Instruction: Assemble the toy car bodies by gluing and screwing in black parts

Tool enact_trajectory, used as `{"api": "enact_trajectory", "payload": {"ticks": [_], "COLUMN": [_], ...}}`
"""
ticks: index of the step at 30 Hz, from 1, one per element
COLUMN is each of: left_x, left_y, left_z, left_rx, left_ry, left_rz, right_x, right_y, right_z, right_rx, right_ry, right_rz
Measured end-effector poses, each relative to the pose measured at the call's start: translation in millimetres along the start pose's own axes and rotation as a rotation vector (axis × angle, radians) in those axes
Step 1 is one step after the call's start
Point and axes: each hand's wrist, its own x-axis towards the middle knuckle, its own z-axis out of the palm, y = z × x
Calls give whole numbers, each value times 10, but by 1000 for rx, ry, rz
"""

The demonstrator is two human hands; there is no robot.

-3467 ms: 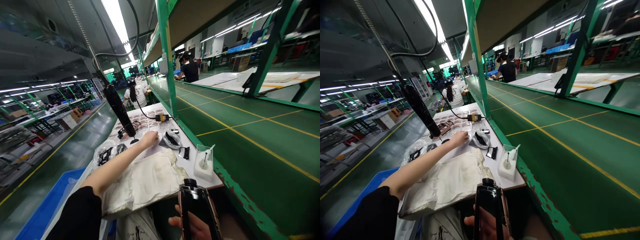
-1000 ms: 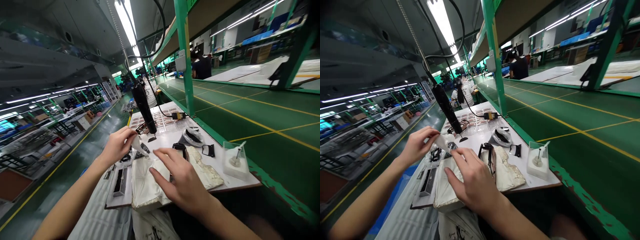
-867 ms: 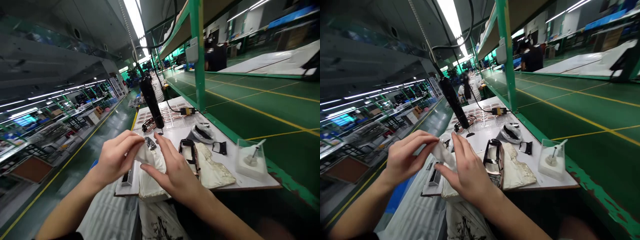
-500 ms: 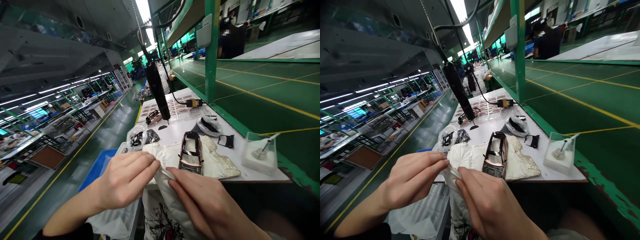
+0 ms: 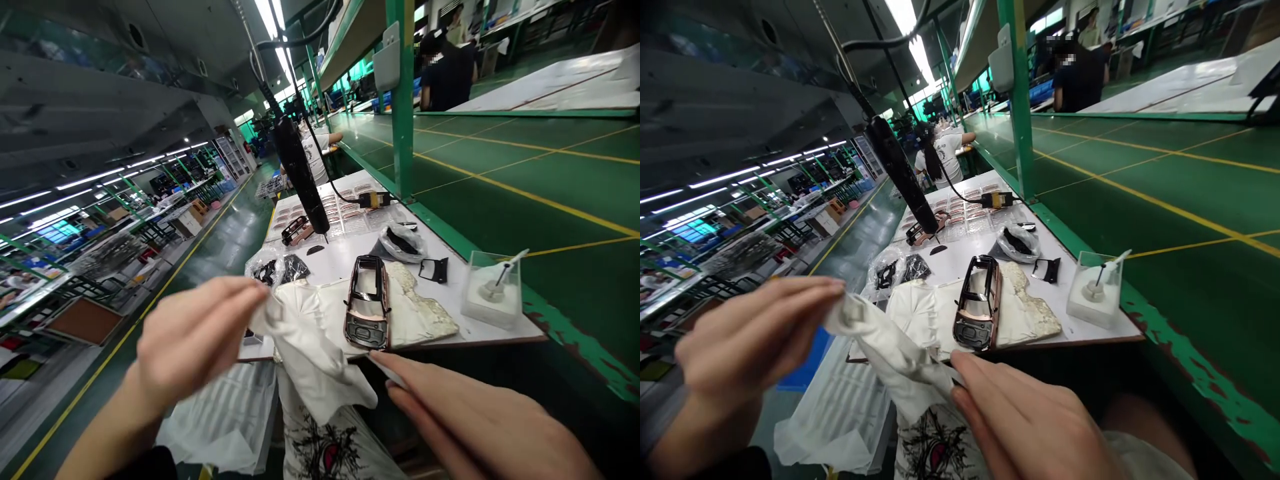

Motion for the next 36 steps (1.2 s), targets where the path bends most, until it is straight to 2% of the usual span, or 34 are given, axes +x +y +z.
{"api": "enact_trajectory", "payload": {"ticks": [2,5,10,13,16,19,24,28,32,36], "left_x": [32,125,294,460,712,987,1344,1546,1578,1447], "left_y": [-178,-406,-781,-1079,-1346,-1478,-1399,-1235,-995,-786], "left_z": [64,255,672,966,1342,1790,2545,3003,3312,3433], "left_rx": [54,-75,-294,-414,-490,-496,-438,-420,-425,-416], "left_ry": [27,23,26,63,70,39,-51,-175,-410,-685], "left_rz": [-45,-188,-555,-716,-761,-729,-643,-611,-504,-333], "right_x": [-77,-73,-30,-105,-186,-179,-60,-86,-142,-101], "right_y": [42,40,40,77,99,84,48,60,82,167], "right_z": [-1,7,-21,-40,-34,-27,-67,-109,-144,-215], "right_rx": [-70,-95,-101,-123,-166,-190,-138,-130,-135,-43], "right_ry": [34,23,-27,-42,-16,3,-13,-16,17,134], "right_rz": [19,30,84,109,138,167,136,175,249,377]}}
